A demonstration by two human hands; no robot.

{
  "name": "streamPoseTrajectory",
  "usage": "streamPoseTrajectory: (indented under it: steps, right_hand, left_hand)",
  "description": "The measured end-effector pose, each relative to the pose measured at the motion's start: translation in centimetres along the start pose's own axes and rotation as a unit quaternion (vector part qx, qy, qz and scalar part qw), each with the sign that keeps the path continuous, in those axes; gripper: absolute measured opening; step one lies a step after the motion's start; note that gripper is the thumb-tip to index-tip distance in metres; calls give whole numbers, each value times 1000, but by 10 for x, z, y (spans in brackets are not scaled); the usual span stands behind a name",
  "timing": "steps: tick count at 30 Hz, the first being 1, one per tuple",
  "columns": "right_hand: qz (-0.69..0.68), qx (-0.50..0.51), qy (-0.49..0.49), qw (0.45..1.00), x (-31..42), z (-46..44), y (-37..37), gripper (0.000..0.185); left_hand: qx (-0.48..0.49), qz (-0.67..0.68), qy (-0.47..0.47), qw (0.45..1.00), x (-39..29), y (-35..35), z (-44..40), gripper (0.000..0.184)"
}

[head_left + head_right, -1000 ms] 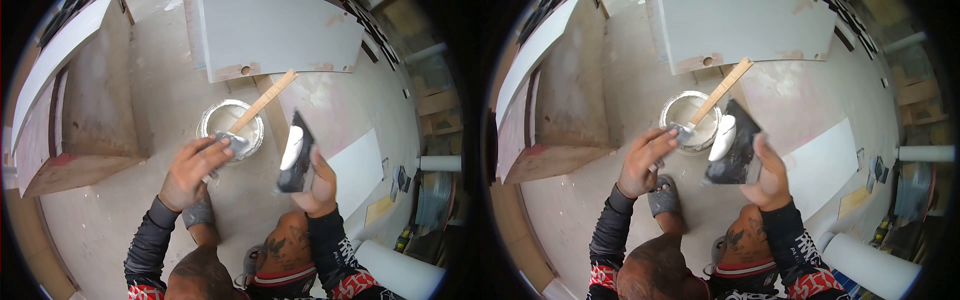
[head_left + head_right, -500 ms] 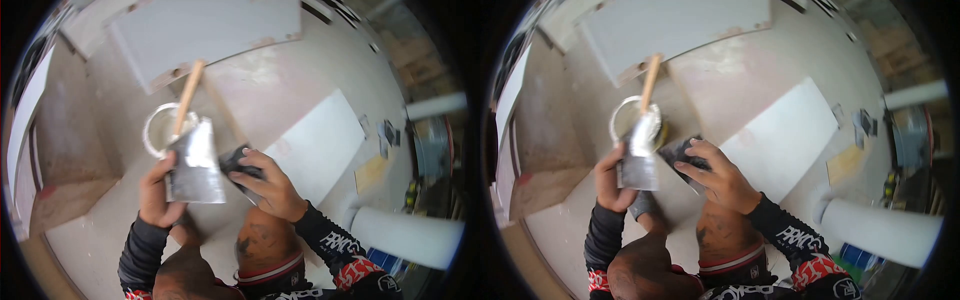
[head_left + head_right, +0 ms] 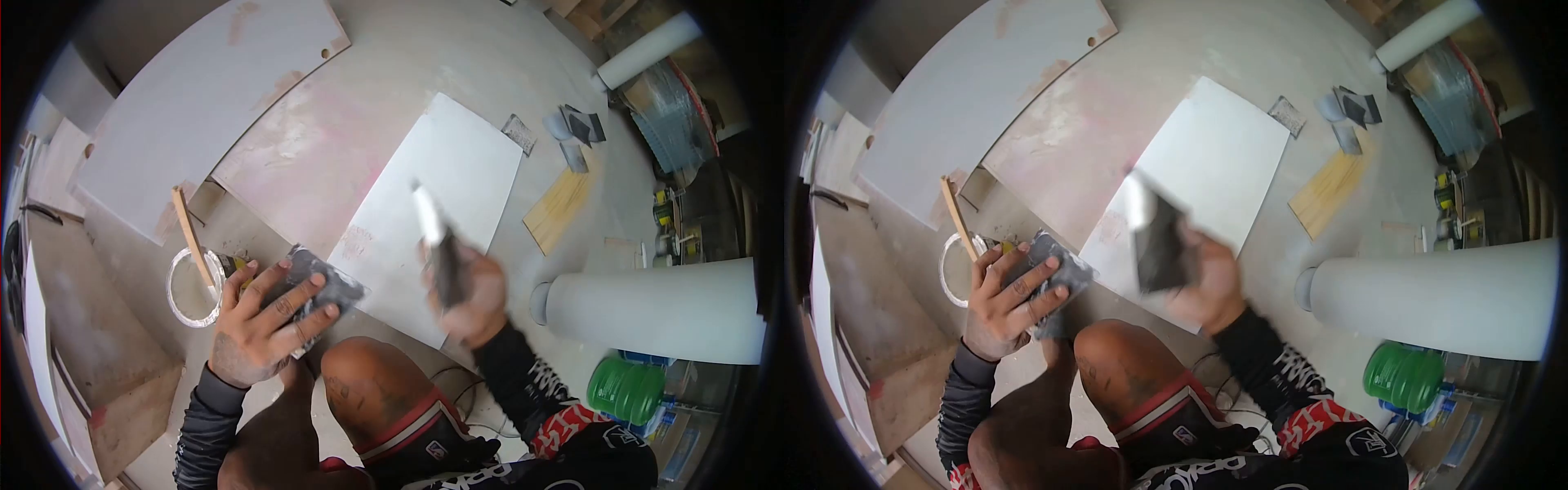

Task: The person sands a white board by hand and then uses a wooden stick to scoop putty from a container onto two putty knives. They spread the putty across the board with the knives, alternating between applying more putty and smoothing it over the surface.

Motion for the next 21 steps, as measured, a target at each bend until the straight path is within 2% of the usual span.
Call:
streamPoseTrajectory:
  steps: [1, 2, 3, 4, 5, 6, 7, 8, 10, 11, 12, 13, 15, 16, 17, 19, 20, 21]
  right_hand:
    - [59, -17, -71, 996, 31, -12, -7, 26]
    - [110, -27, -135, 984, 69, -27, -17, 20]
    - [163, -32, -182, 969, 105, -42, -25, 15]
    - [228, -34, -212, 950, 141, -61, -34, 11]
    - [313, -31, -220, 923, 174, -80, -38, 17]
    - [394, -29, -230, 889, 207, -99, -42, 24]
    - [487, -52, -193, 850, 225, -123, -29, 28]
    - [569, -154, -220, 777, 232, -136, -15, 34]
    - [685, -172, -206, 677, 259, -171, -9, 43]
    - [762, -175, -186, 595, 290, -197, -17, 45]
    - [819, -163, -198, 513, 312, -220, -21, 46]
    - [821, -168, -193, 510, 317, -232, -18, 46]
    - [892, -170, -199, 370, 309, -253, 3, 44]
    - [901, -218, -177, 330, 301, -254, 13, 45]
    - [901, -224, -174, 328, 308, -265, 9, 45]
    - [934, -191, -206, 221, 316, -289, 6, 44]
    - [935, -194, -199, 219, 316, -298, -2, 44]
    - [946, -193, -191, 176, 318, -312, -13, 46]
  left_hand:
    - [59, -14, -26, 998, 8, 9, 1, 46]
    - [24, 78, -56, 995, 21, 23, 9, 41]
    - [25, 86, -52, 995, 30, 39, 15, 41]
    - [-71, 244, -167, 953, 46, 49, 26, 37]
    - [-159, 391, -276, 863, 63, 64, 42, 34]
    - [-194, 493, -360, 768, 81, 84, 68, 33]
    - [-217, 556, -363, 716, 87, 91, 65, 33]
    - [-242, 615, -363, 657, 92, 97, 61, 33]
    - [-284, 679, -393, 552, 98, 112, 50, 33]
    - [-299, 688, -424, 508, 102, 119, 46, 34]
    - [-265, 711, -408, 508, 108, 123, 41, 36]
    - [-263, 715, -411, 502, 112, 127, 40, 36]
    - [-237, 691, -457, 508, 121, 138, 40, 37]
    - [-225, 678, -476, 513, 123, 141, 44, 38]
    - [-221, 682, -477, 509, 132, 147, 48, 38]
    - [-138, 707, -461, 519, 141, 161, 54, 33]
    - [-132, 690, -479, 526, 147, 169, 55, 32]
    - [-128, 694, -484, 517, 153, 179, 49, 32]
Point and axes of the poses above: each hand's wrist, its own z-axis away from the middle knuckle, its own y-axis out of the palm, x = y × z, the point moved 4 cm from there along -z, towards the middle knuckle, and after that the axes turned 4 degrees about -z, right-handed, at the moved point
